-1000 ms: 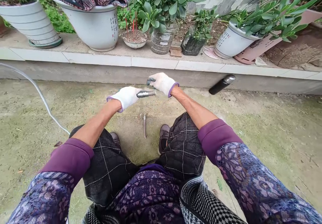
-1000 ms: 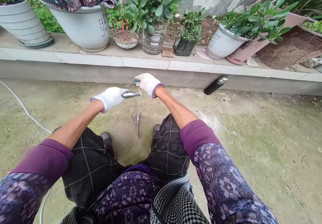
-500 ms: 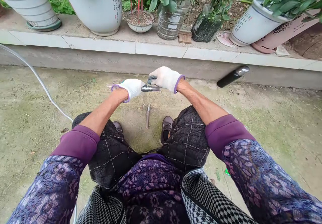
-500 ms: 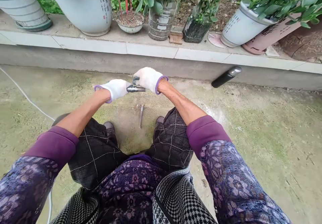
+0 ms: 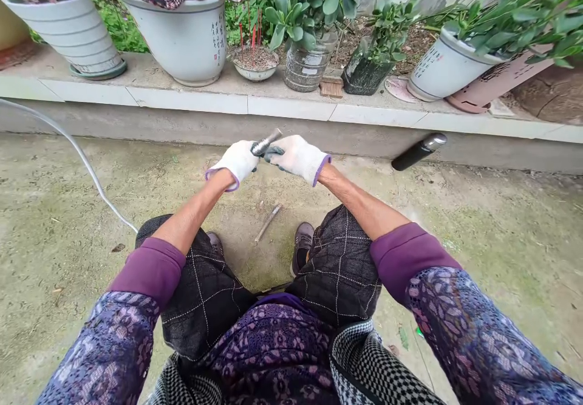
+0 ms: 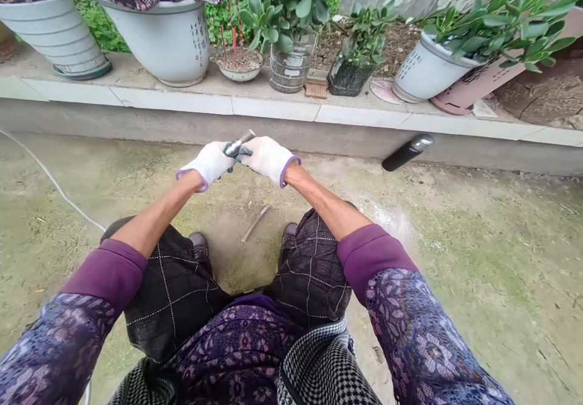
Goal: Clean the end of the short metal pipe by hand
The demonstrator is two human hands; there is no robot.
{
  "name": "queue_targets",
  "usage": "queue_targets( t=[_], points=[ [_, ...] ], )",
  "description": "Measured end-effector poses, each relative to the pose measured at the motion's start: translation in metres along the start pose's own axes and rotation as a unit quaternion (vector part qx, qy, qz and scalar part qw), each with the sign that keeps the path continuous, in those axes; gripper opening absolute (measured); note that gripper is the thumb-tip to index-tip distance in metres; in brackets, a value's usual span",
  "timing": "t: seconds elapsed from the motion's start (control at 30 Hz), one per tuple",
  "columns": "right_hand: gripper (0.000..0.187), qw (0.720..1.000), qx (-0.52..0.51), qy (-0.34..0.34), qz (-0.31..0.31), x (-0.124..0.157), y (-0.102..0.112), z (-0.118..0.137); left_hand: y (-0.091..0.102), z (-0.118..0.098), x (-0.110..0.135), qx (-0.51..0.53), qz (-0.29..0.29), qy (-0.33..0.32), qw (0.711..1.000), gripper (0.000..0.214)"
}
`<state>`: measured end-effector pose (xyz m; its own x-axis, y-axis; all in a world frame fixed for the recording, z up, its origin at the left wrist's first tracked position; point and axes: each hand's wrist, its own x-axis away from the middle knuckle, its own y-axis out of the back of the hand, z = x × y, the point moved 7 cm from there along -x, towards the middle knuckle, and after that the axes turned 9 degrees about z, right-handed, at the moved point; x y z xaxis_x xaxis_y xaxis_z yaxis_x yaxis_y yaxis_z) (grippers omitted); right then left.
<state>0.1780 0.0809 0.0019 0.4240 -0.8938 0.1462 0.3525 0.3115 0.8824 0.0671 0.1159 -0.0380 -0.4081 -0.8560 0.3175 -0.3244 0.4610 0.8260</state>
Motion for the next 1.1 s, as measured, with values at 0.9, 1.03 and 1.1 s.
queue_targets(
  t=[0.9,1.03,1.1],
  points=[
    [0.021,0.997,0.049,0.01,0.057,0.0,0.002,-0.009,-0.033,-0.01,0.007,-0.265,0.062,-0.068,0.96,0.028],
    [0.019,0.996,-0.08,-0.042,0.006,-0.005,0.016,-0.038,-0.017,-0.028,0.014,-0.116,0.017,-0.132,0.984,0.023],
    [0.021,0.984,-0.153,-0.086,-0.009,-0.004,0.015,-0.048,-0.003,-0.025,0.013,0.034,-0.022,-0.129,0.991,0.023]
  ],
)
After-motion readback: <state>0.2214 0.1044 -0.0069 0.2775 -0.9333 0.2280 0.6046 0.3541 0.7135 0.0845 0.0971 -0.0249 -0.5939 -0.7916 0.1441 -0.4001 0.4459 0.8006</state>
